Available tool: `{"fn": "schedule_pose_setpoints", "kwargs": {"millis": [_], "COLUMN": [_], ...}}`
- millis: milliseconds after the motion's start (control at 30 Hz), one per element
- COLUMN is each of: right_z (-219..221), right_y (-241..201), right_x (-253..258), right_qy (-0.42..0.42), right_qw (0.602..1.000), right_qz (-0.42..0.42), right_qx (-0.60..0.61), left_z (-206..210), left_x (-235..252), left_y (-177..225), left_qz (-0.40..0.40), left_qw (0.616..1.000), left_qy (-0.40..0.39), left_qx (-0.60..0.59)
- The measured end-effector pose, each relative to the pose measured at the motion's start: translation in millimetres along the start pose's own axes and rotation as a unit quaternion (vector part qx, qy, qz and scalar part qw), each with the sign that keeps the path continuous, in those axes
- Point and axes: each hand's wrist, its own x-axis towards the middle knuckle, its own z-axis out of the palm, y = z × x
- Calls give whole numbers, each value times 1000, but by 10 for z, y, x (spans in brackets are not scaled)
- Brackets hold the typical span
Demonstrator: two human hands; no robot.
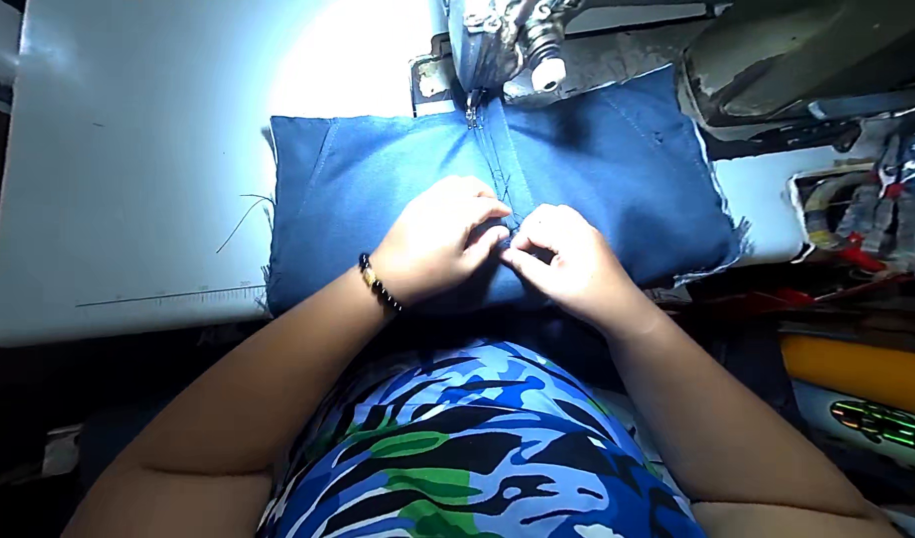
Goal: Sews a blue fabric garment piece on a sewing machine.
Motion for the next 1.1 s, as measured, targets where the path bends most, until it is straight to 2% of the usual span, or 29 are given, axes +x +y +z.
{"fn": "schedule_pose_setpoints", "kwargs": {"millis": [100,200,333,467,633,700,733,800,867,933,1100], "right_z": [16,14,-25,-42,-1,22,26,23,23,37,40], "right_y": [-26,-17,-6,10,-11,-43,-61,-80,-80,-67,-20], "right_x": [-59,-83,-116,-123,-131,-129,-124,-112,-102,-104,-116], "right_qy": [2,5,13,17,-4,-8,-10,-19,-24,-18,2], "right_qw": [1000,1000,1000,999,1000,999,999,998,998,999,1000], "right_qz": [9,-1,-13,-25,-8,2,6,12,17,17,8], "right_qx": [-10,-10,17,28,-15,-40,-49,-56,-55,-45,-13], "left_z": [27,35,35,89,187,250,274,290,280,293,287], "left_x": [162,232,298,332,257,170,108,32,1,-20,-3], "left_y": [-168,-191,-120,-86,-150,-148,-111,12,96,110,198], "left_qz": [92,149,160,160,165,132,87,-45,-156,-196,-214], "left_qw": [992,980,970,969,970,979,986,992,981,974,971], "left_qy": [-81,-107,-134,-148,-137,-98,-74,-39,-36,-35,-33], "left_qx": [42,82,128,117,119,121,121,110,113,112,102]}}
